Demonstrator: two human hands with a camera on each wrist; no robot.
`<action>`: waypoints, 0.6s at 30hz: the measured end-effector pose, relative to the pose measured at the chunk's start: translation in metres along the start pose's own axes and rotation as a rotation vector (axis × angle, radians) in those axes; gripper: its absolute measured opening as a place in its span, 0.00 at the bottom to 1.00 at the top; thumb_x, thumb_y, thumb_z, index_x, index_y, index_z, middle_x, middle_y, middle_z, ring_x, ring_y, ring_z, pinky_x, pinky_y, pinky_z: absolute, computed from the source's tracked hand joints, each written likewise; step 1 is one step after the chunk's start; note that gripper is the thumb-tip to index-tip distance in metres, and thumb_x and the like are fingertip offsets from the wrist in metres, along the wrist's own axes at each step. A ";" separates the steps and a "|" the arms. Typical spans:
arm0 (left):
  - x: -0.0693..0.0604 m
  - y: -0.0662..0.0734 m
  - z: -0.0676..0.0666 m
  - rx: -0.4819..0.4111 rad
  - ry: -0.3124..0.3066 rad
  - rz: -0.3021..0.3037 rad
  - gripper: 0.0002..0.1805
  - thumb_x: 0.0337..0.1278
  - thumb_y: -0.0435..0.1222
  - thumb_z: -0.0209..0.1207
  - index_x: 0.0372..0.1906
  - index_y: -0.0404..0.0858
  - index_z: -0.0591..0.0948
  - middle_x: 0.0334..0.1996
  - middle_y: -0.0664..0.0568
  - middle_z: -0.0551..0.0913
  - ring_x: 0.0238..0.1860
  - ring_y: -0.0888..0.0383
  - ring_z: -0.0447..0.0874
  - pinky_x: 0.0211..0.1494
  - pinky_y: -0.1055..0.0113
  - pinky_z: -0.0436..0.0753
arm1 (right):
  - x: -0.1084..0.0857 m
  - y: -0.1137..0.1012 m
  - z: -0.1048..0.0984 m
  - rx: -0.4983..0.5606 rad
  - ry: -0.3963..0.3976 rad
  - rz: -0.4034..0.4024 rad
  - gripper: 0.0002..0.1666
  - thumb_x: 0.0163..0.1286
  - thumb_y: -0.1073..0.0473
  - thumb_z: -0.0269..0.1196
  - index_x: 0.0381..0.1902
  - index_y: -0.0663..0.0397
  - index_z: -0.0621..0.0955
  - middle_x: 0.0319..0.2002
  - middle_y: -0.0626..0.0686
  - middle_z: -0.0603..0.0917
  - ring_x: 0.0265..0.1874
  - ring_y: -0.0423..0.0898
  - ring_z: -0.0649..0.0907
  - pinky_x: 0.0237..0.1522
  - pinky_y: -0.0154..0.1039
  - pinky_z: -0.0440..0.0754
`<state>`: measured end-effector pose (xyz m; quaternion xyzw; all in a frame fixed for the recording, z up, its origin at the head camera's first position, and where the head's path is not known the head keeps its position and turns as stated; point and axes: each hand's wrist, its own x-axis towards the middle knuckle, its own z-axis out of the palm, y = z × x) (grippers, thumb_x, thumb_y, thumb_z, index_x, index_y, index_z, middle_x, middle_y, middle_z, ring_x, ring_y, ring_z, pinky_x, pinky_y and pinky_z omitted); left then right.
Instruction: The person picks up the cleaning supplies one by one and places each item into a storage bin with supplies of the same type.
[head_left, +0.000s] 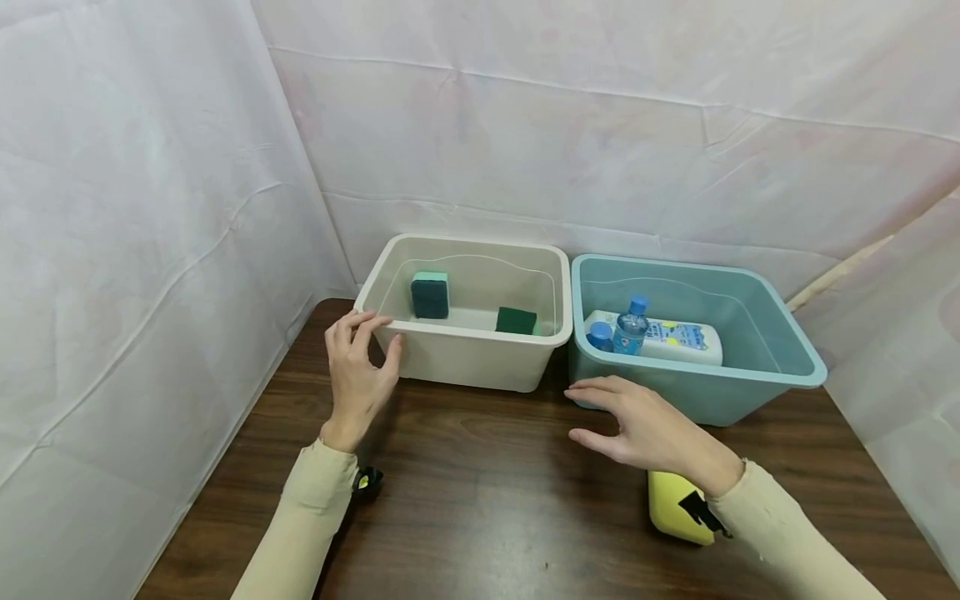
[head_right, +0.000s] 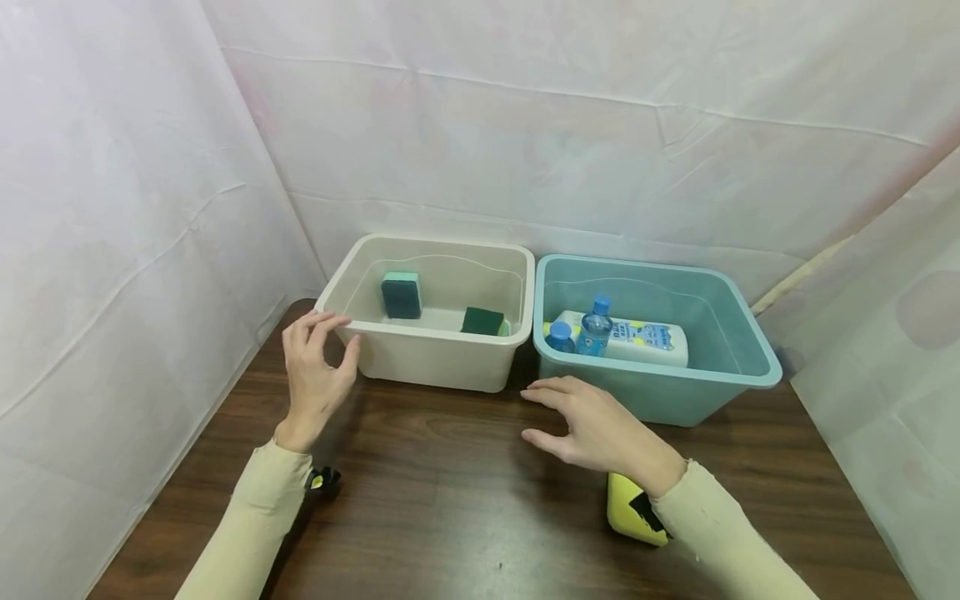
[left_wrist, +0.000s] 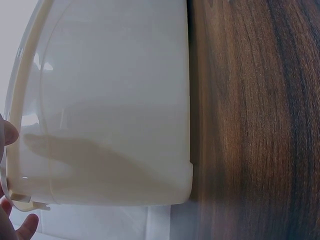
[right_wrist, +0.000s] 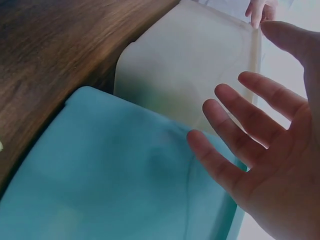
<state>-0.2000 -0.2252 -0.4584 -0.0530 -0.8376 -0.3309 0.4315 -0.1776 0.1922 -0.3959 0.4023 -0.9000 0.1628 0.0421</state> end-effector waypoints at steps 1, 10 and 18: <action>0.000 0.000 0.000 0.001 0.001 0.002 0.16 0.65 0.37 0.70 0.55 0.37 0.87 0.62 0.35 0.78 0.71 0.33 0.68 0.73 0.36 0.68 | -0.001 0.001 0.001 0.003 0.000 0.006 0.30 0.70 0.41 0.72 0.65 0.48 0.86 0.64 0.47 0.86 0.64 0.49 0.85 0.62 0.52 0.86; -0.001 0.001 0.001 0.007 -0.001 0.008 0.16 0.65 0.38 0.70 0.55 0.38 0.87 0.62 0.35 0.79 0.71 0.33 0.68 0.74 0.38 0.69 | -0.015 0.008 0.012 0.023 0.001 0.051 0.30 0.71 0.39 0.72 0.64 0.48 0.86 0.64 0.47 0.87 0.64 0.49 0.85 0.63 0.54 0.85; 0.000 -0.001 0.001 0.005 0.001 0.004 0.16 0.66 0.38 0.70 0.55 0.37 0.87 0.62 0.35 0.78 0.71 0.33 0.68 0.74 0.36 0.69 | -0.026 0.017 0.019 0.017 0.025 0.064 0.31 0.70 0.40 0.73 0.64 0.49 0.86 0.63 0.48 0.87 0.62 0.50 0.86 0.61 0.54 0.86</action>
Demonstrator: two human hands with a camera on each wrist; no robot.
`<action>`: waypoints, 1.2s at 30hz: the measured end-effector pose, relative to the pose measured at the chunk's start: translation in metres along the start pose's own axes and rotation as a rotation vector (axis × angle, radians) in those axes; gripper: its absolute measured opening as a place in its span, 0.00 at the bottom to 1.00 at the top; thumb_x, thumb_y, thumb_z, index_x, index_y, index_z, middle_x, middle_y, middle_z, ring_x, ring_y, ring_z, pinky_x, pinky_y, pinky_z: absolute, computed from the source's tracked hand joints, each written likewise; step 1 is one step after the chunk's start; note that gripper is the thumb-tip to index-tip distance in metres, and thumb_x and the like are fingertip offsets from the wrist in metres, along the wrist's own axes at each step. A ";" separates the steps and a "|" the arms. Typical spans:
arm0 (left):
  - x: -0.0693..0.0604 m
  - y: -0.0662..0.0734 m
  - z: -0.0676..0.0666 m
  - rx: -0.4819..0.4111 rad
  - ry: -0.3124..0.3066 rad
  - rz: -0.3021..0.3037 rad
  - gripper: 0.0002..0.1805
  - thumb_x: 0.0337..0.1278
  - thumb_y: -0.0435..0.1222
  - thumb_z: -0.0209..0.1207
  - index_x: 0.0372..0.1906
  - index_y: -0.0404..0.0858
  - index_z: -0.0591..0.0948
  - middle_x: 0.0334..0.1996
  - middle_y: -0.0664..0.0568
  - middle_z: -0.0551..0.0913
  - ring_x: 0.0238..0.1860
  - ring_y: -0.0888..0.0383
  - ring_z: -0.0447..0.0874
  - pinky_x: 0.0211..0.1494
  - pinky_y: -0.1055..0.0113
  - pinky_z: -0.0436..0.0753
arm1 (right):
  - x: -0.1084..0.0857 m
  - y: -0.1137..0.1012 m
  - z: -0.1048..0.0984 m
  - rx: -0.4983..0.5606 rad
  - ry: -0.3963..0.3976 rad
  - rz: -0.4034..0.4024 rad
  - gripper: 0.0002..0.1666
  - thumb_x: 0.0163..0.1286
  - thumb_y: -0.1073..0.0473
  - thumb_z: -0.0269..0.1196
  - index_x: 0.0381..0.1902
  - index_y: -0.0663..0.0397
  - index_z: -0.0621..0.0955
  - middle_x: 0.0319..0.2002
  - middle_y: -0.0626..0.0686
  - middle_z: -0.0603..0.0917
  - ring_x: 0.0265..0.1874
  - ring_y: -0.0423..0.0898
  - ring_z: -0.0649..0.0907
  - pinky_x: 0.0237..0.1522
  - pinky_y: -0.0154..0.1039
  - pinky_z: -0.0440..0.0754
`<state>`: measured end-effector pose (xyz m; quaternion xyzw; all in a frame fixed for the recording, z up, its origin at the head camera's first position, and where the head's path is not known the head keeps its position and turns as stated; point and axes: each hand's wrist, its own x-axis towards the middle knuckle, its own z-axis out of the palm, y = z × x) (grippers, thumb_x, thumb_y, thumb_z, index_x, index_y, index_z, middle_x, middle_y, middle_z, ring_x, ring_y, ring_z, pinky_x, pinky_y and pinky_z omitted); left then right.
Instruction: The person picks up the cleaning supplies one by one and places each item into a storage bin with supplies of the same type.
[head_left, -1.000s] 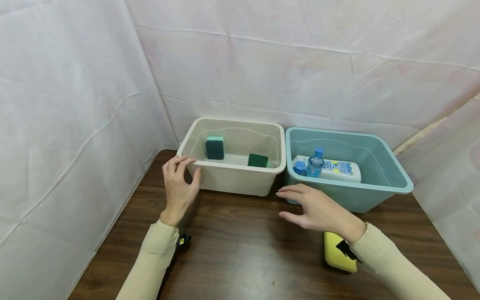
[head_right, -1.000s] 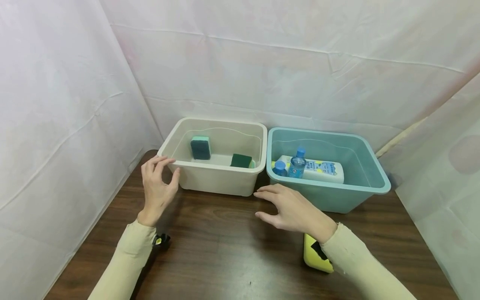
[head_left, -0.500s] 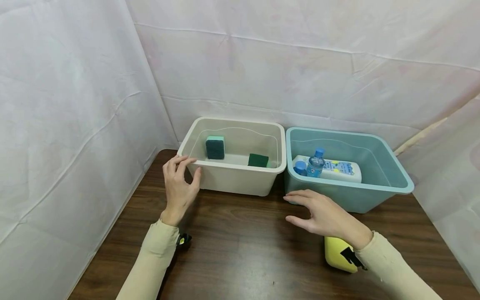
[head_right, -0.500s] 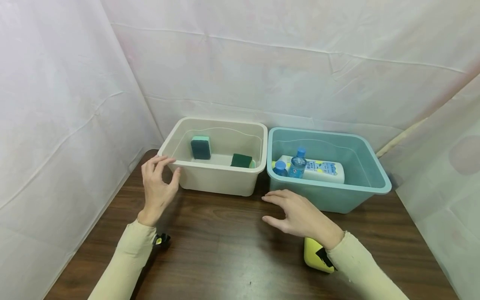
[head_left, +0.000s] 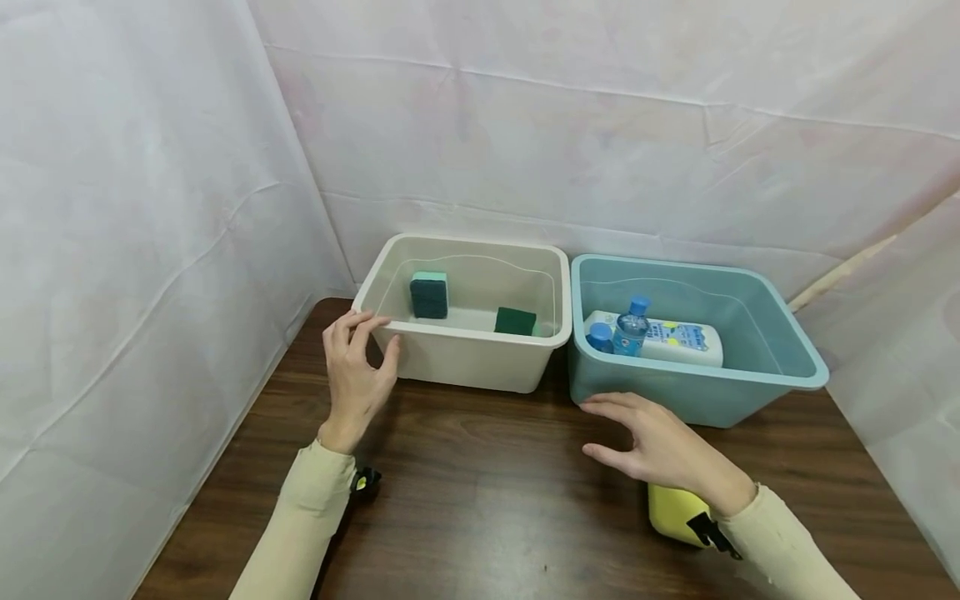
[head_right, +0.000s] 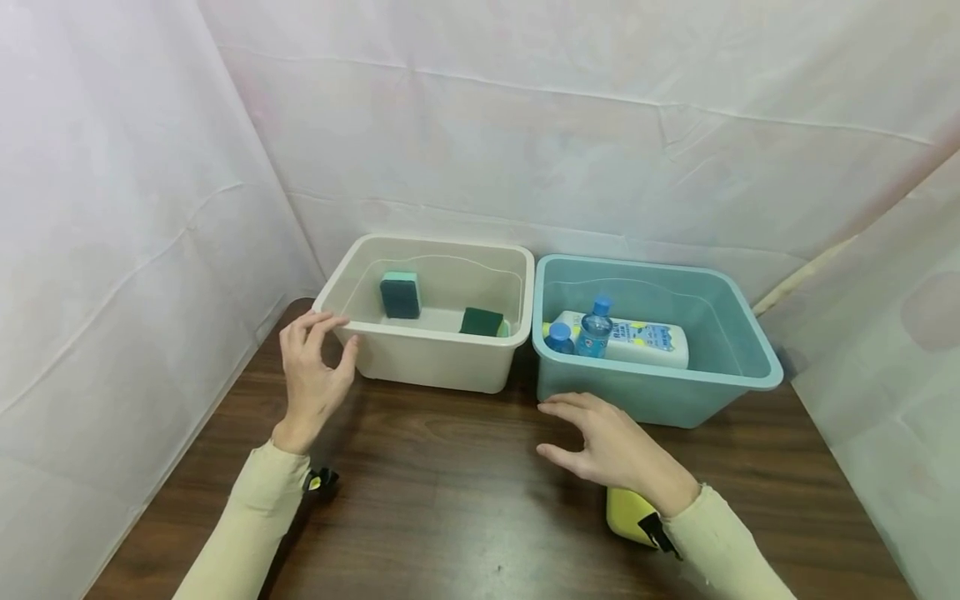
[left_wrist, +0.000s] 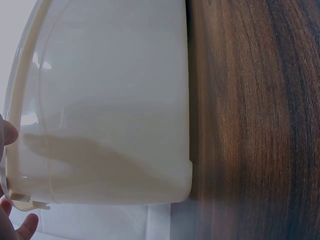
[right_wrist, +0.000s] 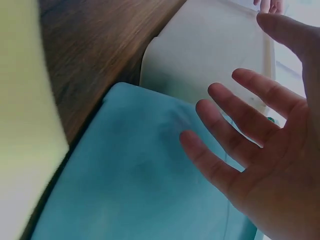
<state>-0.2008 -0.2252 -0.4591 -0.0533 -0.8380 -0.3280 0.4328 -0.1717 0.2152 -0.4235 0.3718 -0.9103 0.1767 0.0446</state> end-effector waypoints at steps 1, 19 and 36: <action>0.001 0.000 0.000 -0.001 0.000 0.003 0.16 0.66 0.38 0.70 0.55 0.37 0.87 0.62 0.35 0.78 0.71 0.32 0.68 0.74 0.36 0.69 | -0.002 0.001 0.001 0.000 0.003 0.004 0.31 0.70 0.40 0.73 0.64 0.49 0.86 0.63 0.48 0.87 0.62 0.50 0.86 0.61 0.54 0.86; -0.003 0.000 0.000 -0.008 -0.004 -0.008 0.16 0.65 0.38 0.70 0.55 0.37 0.87 0.62 0.34 0.78 0.71 0.33 0.68 0.74 0.36 0.68 | -0.037 0.013 0.005 0.014 -0.044 0.117 0.35 0.68 0.34 0.72 0.64 0.47 0.86 0.63 0.51 0.87 0.57 0.51 0.87 0.57 0.57 0.86; -0.001 0.000 -0.001 -0.007 0.003 -0.009 0.16 0.65 0.37 0.70 0.55 0.37 0.87 0.62 0.35 0.78 0.71 0.33 0.68 0.74 0.36 0.68 | -0.064 0.026 0.015 0.034 -0.068 0.186 0.37 0.66 0.33 0.74 0.64 0.50 0.86 0.62 0.52 0.87 0.62 0.58 0.86 0.59 0.62 0.85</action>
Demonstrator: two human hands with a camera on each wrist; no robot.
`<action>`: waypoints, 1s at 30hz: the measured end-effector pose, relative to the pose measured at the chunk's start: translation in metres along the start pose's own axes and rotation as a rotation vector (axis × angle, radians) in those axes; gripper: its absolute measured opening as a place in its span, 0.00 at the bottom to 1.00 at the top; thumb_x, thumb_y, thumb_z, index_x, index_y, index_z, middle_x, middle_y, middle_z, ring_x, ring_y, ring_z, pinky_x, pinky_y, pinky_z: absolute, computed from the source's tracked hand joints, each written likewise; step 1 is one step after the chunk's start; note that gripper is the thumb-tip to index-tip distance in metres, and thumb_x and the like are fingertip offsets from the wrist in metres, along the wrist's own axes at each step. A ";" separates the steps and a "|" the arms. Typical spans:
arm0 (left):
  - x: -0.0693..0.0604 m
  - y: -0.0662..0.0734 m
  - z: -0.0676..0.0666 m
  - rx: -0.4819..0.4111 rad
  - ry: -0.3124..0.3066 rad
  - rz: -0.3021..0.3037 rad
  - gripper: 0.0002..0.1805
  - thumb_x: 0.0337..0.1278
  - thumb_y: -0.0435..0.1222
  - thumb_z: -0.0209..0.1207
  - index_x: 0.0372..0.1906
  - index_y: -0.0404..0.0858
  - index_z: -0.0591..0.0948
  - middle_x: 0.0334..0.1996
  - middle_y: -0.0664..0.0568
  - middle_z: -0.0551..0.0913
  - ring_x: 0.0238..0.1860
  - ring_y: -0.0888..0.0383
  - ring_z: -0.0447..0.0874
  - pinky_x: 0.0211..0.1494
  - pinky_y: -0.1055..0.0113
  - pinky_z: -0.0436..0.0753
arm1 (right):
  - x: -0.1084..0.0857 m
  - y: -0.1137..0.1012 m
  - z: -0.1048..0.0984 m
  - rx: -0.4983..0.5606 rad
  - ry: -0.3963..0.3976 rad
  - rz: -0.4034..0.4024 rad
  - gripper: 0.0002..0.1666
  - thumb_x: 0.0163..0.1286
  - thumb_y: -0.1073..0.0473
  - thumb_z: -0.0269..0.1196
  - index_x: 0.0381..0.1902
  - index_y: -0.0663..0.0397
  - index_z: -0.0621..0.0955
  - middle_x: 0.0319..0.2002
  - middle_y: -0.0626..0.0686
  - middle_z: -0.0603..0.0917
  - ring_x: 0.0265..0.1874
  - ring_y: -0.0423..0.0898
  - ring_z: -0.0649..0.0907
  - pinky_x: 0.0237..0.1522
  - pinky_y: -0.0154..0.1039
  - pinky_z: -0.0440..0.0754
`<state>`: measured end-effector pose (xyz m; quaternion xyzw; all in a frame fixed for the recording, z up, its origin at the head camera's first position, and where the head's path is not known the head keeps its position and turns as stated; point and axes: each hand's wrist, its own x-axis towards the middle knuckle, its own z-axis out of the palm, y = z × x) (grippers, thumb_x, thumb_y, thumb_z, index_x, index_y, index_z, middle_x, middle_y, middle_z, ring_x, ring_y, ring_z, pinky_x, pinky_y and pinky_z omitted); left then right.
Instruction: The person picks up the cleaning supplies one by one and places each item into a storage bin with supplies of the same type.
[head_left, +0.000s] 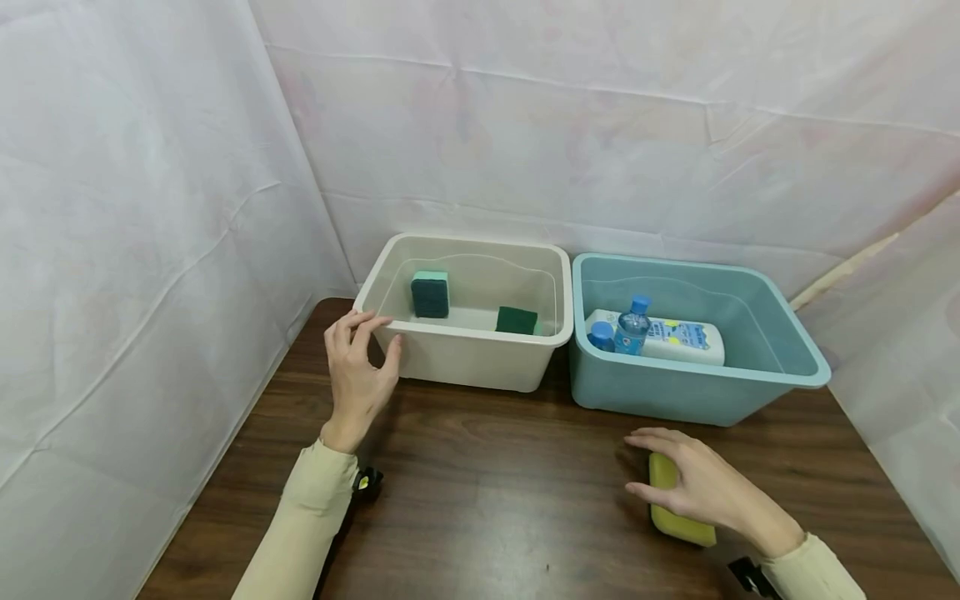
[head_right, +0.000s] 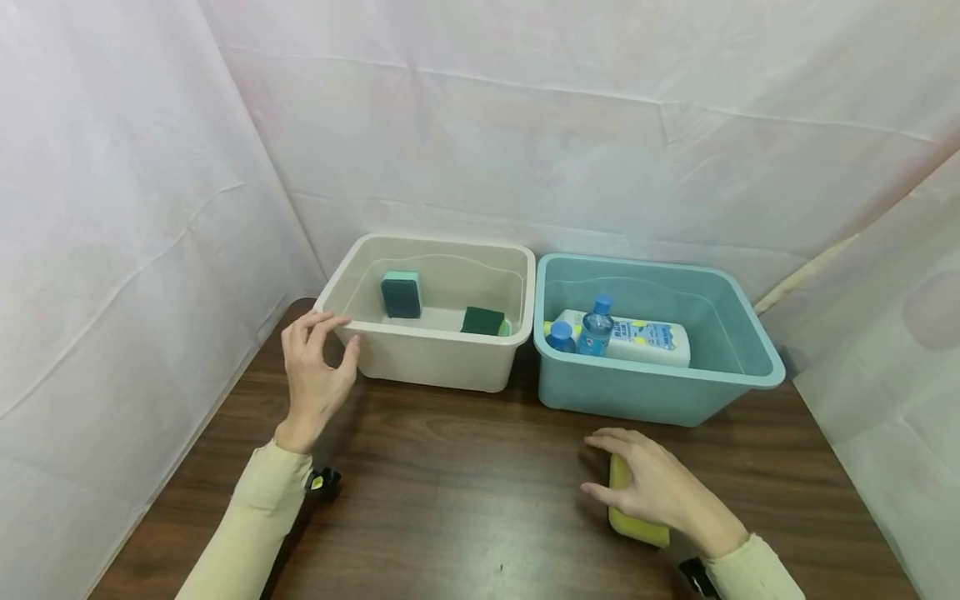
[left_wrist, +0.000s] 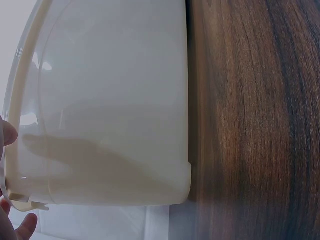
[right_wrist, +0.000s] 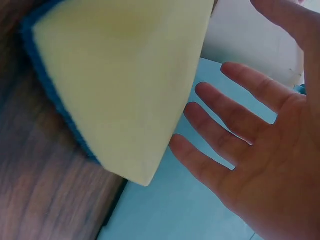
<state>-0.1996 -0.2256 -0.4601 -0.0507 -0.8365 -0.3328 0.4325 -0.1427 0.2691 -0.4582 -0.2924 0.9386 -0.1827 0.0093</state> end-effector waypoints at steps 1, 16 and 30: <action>0.000 0.000 0.000 -0.001 0.001 -0.001 0.16 0.65 0.37 0.70 0.55 0.37 0.87 0.62 0.34 0.78 0.71 0.33 0.68 0.74 0.36 0.68 | -0.001 0.001 0.001 0.001 0.004 0.001 0.37 0.65 0.34 0.74 0.63 0.50 0.86 0.62 0.52 0.87 0.62 0.58 0.86 0.59 0.62 0.85; 0.000 -0.001 0.001 -0.001 -0.003 -0.006 0.16 0.65 0.38 0.70 0.55 0.38 0.87 0.62 0.35 0.78 0.71 0.33 0.68 0.74 0.37 0.68 | -0.025 0.013 0.007 -0.011 -0.017 0.065 0.48 0.54 0.27 0.78 0.67 0.45 0.84 0.66 0.57 0.83 0.64 0.62 0.83 0.57 0.65 0.83; 0.000 0.000 0.001 0.007 -0.008 -0.008 0.16 0.65 0.37 0.70 0.55 0.37 0.87 0.62 0.35 0.78 0.72 0.34 0.67 0.74 0.37 0.69 | -0.039 0.021 0.009 0.017 -0.015 0.111 0.61 0.46 0.24 0.81 0.72 0.50 0.79 0.68 0.58 0.81 0.65 0.63 0.81 0.57 0.67 0.82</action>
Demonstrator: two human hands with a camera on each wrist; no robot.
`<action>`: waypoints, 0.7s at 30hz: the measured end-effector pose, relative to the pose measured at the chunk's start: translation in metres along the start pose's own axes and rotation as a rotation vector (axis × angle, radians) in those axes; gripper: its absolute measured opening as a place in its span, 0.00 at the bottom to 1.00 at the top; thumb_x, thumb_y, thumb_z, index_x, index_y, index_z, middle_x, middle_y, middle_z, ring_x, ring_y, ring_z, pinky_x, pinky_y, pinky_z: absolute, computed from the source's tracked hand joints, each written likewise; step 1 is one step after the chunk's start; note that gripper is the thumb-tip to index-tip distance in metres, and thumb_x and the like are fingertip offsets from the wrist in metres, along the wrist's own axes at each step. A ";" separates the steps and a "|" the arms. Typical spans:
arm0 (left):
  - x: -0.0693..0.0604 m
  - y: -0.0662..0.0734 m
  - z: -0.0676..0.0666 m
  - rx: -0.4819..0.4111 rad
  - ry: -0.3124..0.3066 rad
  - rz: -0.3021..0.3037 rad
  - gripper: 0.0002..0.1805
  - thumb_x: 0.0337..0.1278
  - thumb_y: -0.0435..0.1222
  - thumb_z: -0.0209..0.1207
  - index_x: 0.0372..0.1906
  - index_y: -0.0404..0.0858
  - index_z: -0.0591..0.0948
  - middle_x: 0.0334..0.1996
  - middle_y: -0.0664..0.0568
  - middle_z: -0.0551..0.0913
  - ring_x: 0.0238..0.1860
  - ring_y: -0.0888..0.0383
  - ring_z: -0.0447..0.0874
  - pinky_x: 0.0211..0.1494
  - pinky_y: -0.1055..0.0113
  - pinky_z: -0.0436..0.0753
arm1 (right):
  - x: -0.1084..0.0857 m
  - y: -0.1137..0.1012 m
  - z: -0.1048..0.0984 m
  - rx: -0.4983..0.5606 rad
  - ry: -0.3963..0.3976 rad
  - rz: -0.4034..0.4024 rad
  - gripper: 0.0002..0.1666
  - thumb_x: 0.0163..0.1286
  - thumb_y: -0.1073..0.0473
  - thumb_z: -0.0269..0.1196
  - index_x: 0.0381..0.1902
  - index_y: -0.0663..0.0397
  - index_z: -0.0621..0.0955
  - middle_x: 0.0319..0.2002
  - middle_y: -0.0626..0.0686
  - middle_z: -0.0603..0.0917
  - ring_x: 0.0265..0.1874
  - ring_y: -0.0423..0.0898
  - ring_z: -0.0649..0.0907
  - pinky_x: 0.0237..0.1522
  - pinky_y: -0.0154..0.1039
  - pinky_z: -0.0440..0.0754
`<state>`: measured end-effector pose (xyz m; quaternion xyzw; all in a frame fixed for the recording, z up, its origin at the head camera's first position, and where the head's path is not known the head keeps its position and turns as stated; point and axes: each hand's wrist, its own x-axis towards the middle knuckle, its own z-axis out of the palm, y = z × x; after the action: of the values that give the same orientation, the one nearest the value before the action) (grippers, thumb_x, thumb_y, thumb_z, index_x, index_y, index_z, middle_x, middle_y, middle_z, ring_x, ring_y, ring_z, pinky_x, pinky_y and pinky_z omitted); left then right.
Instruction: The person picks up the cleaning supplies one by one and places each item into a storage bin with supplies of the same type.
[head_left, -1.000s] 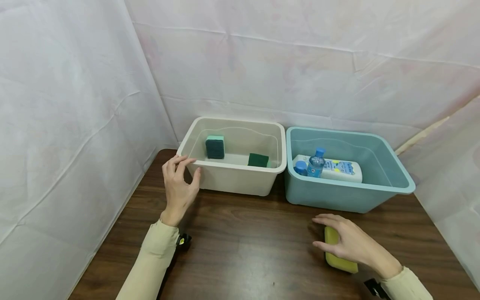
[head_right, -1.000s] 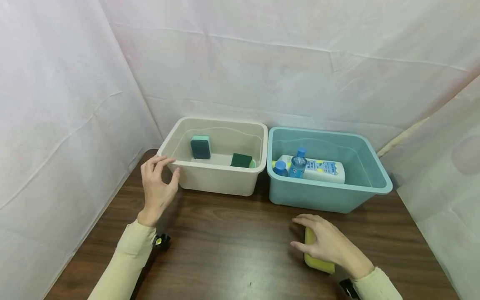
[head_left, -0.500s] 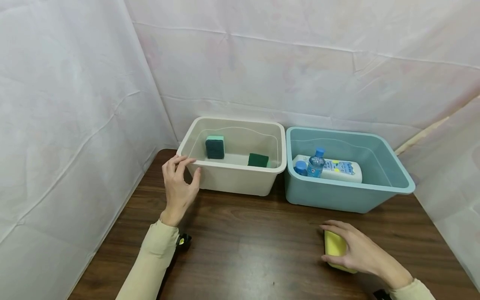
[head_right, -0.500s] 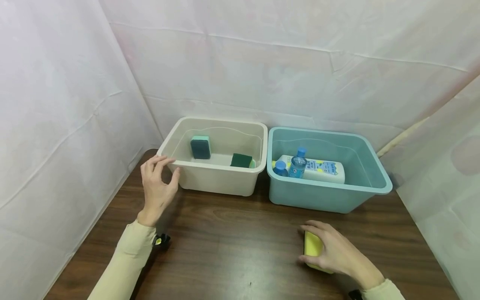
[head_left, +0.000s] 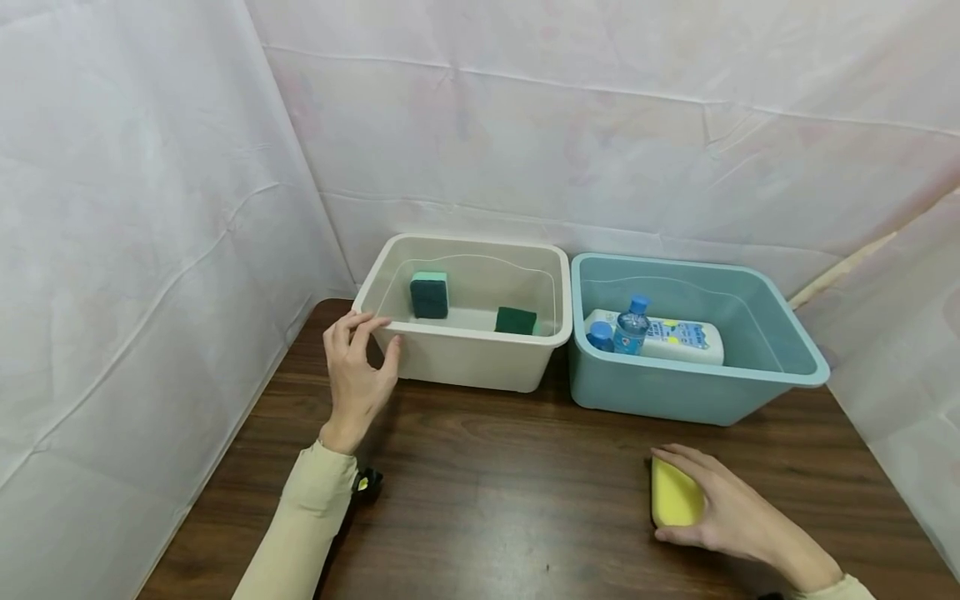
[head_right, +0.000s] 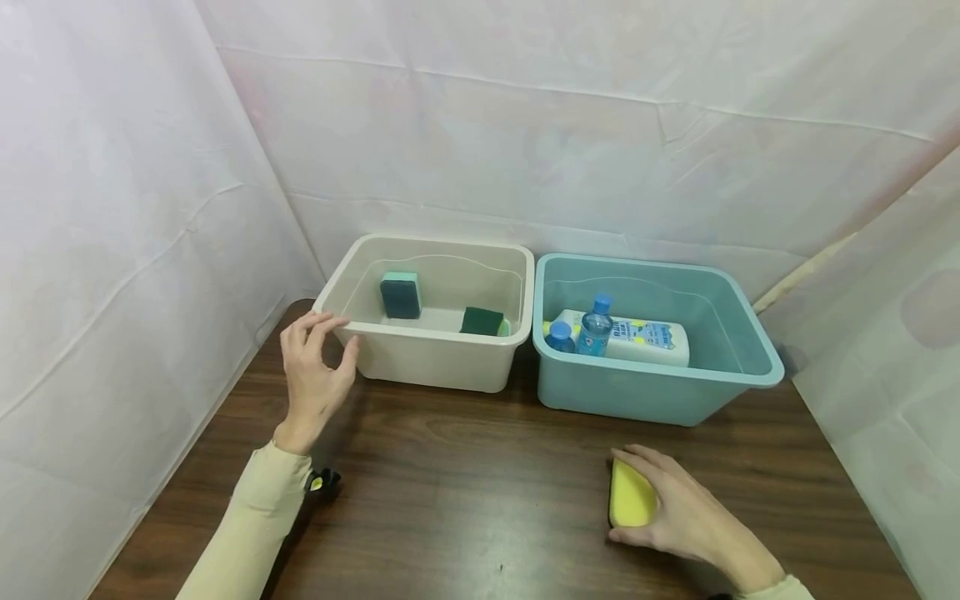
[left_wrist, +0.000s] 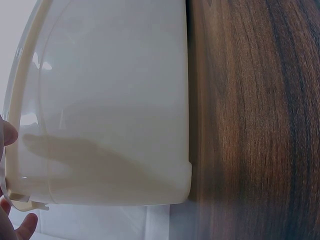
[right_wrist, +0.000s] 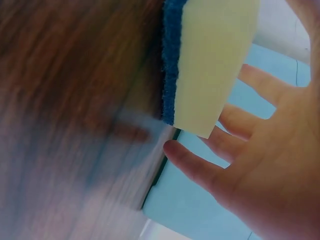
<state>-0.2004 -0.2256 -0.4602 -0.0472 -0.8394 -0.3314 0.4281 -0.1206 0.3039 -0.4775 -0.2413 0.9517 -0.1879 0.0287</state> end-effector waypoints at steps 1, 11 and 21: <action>0.000 0.000 0.000 0.001 -0.002 -0.001 0.16 0.65 0.37 0.70 0.55 0.37 0.87 0.62 0.35 0.78 0.72 0.34 0.67 0.74 0.37 0.69 | -0.001 0.000 0.000 0.002 0.000 0.002 0.62 0.46 0.24 0.81 0.72 0.50 0.78 0.68 0.58 0.80 0.65 0.63 0.81 0.57 0.67 0.82; 0.000 0.000 0.000 0.001 -0.003 0.002 0.16 0.65 0.37 0.70 0.55 0.38 0.87 0.62 0.35 0.78 0.72 0.34 0.67 0.74 0.37 0.68 | -0.003 0.005 0.002 0.021 -0.017 0.014 0.64 0.43 0.25 0.83 0.73 0.51 0.77 0.68 0.60 0.80 0.64 0.64 0.81 0.56 0.67 0.82; 0.001 0.001 0.000 0.000 -0.001 0.003 0.16 0.66 0.37 0.69 0.55 0.38 0.87 0.62 0.35 0.78 0.72 0.33 0.68 0.75 0.36 0.68 | -0.002 0.007 0.003 0.004 -0.012 0.015 0.62 0.45 0.28 0.83 0.72 0.51 0.78 0.65 0.58 0.82 0.62 0.62 0.83 0.54 0.65 0.83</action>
<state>-0.2004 -0.2255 -0.4589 -0.0487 -0.8395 -0.3307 0.4283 -0.1209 0.3093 -0.4831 -0.2352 0.9529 -0.1882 0.0362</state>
